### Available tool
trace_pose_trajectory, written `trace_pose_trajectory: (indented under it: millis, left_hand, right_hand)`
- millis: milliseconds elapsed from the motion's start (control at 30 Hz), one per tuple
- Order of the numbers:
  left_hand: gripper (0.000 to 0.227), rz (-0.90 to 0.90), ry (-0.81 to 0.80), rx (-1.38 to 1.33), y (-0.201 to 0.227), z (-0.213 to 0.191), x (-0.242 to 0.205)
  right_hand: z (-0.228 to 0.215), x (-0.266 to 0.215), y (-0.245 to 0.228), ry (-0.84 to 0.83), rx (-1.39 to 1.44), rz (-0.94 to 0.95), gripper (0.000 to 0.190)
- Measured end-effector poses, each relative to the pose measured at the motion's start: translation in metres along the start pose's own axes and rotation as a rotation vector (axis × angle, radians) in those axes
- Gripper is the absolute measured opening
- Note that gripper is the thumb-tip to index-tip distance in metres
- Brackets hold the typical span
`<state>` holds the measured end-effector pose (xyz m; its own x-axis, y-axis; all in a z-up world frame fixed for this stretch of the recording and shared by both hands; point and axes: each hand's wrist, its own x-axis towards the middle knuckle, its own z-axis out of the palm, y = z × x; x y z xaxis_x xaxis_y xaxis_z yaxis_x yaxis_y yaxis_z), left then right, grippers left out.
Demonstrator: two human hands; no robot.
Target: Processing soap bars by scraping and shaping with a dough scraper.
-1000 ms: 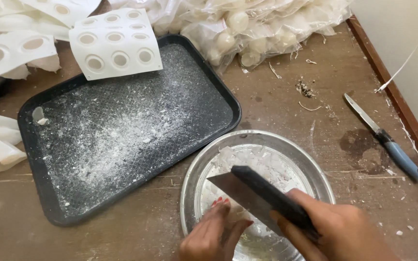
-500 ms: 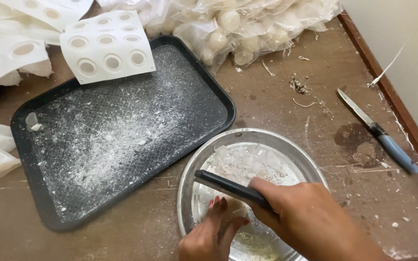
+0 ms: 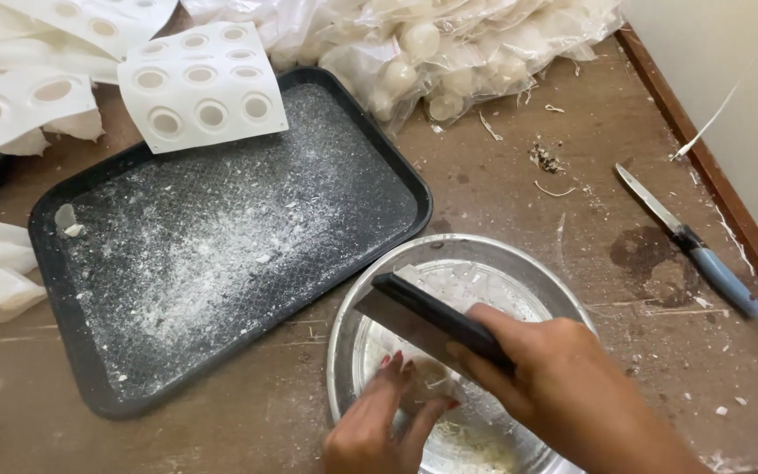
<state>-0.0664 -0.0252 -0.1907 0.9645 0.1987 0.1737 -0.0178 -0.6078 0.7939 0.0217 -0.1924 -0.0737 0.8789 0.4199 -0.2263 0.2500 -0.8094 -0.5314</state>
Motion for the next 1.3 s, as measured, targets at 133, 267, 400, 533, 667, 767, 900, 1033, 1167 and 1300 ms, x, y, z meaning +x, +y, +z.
trace_pose_trajectory:
  millis: [133, 267, 400, 533, 667, 767, 900, 1033, 1167, 1300]
  left_hand:
    - [0.06, 0.004, 0.001, -0.008, -0.009, 0.004, -0.003]
    - [0.057, 0.026, -0.006, 0.005, -0.007, 0.004, 0.0]
    - [0.056, 0.004, -0.02, -0.01, -0.008, 0.003, -0.001]
    - [0.051, 0.044, -0.026, -0.007, -0.006, 0.001, 0.001]
    - [0.048, 0.054, -0.064, 0.022, -0.004, -0.002, 0.004]
    - [0.049, 0.078, -0.093, 0.054, -0.003, -0.003, 0.004]
    - [0.047, 0.079, -0.115, 0.075, -0.001, -0.005, 0.005]
    - [0.052, 0.097, -0.06, 0.072, 0.002, -0.003, 0.005]
    - [0.051, 0.132, -0.021, 0.077, -0.002, -0.002, 0.001]
    - [0.046, 0.107, -0.007, 0.043, 0.0, 0.0, 0.0]
  right_hand:
    - [-0.003, -0.015, 0.013, -0.024, -0.026, 0.102, 0.028]
    - [0.001, -0.018, 0.02, -0.071, 0.003, 0.086, 0.025]
    - [0.008, -0.024, 0.022, -0.035, -0.013, 0.109, 0.027]
    - [0.021, -0.028, 0.04, 0.098, -0.034, 0.025, 0.035]
    - [0.021, -0.025, 0.033, 0.039, -0.076, 0.089, 0.034]
    - [0.02, -0.018, 0.025, 0.139, -0.04, -0.014, 0.032]
    - [0.018, -0.007, 0.009, 0.118, -0.025, 0.111, 0.03]
    - [0.024, -0.004, 0.006, 0.248, 0.125, 0.021, 0.032]
    - [0.018, -0.006, 0.011, 0.332, 0.208, -0.038, 0.031]
    - [0.008, -0.019, 0.029, 0.224, 0.105, 0.029, 0.031]
